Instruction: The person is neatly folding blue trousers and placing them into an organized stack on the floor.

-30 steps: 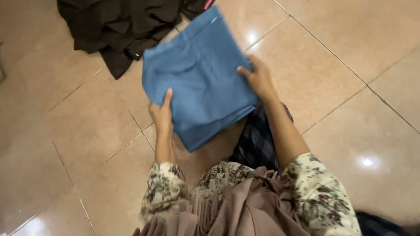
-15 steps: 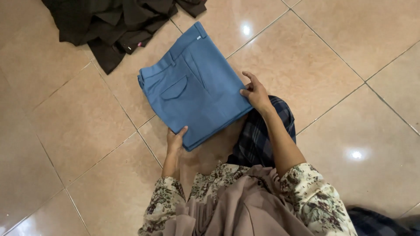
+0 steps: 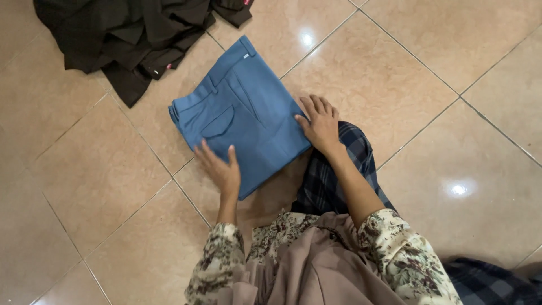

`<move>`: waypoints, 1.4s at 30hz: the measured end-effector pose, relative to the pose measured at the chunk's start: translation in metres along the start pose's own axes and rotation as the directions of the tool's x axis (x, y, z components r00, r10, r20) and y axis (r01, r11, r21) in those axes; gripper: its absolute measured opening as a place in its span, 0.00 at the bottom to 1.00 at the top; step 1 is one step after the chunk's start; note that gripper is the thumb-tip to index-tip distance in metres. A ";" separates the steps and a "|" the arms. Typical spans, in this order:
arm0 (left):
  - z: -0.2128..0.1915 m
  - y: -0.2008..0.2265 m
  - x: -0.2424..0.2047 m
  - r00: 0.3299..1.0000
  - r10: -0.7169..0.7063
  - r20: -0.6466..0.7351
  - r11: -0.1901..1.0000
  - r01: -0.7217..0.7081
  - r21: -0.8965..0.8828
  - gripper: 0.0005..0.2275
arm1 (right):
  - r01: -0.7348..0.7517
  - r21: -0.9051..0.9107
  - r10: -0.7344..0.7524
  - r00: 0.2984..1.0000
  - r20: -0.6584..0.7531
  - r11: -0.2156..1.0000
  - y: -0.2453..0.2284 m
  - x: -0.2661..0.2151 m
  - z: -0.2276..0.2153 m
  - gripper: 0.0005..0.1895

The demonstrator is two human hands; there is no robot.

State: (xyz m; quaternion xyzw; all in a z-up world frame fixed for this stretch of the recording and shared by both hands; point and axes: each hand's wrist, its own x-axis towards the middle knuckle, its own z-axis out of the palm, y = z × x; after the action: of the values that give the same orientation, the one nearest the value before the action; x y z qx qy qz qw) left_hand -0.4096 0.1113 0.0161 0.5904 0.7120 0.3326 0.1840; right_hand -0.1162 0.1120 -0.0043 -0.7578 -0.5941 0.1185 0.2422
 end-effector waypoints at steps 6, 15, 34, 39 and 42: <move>0.054 0.075 0.034 0.933 0.356 0.055 0.917 -0.360 0.175 0.35 | 0.141 -0.262 -0.212 0.941 -0.265 0.955 -0.001 0.005 -0.012 0.29; 0.145 0.170 0.002 0.759 0.629 0.169 0.760 -0.646 0.073 0.34 | -0.162 -0.246 0.057 0.920 -0.388 0.956 0.080 -0.003 -0.061 0.29; 0.253 0.261 -0.157 0.428 0.801 0.419 0.537 -0.823 -0.186 0.33 | -0.625 -0.215 0.473 0.735 -0.486 0.750 0.202 -0.153 -0.124 0.31; 0.263 0.278 -0.201 0.337 0.814 0.473 0.495 -0.828 -0.262 0.33 | -0.708 -0.138 0.570 0.655 -0.496 0.693 0.217 -0.200 -0.141 0.30; 0.266 0.285 -0.249 0.230 0.825 0.516 0.446 -0.825 -0.346 0.32 | -0.800 -0.049 0.676 0.535 -0.507 0.597 0.229 -0.249 -0.148 0.30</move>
State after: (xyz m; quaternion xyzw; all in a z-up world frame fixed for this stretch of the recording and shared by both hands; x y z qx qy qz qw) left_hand 0.0278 -0.0367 -0.0089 0.9470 0.1870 0.1636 0.2035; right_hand 0.0799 -0.2002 -0.0210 -0.9693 -0.1527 -0.0469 0.1869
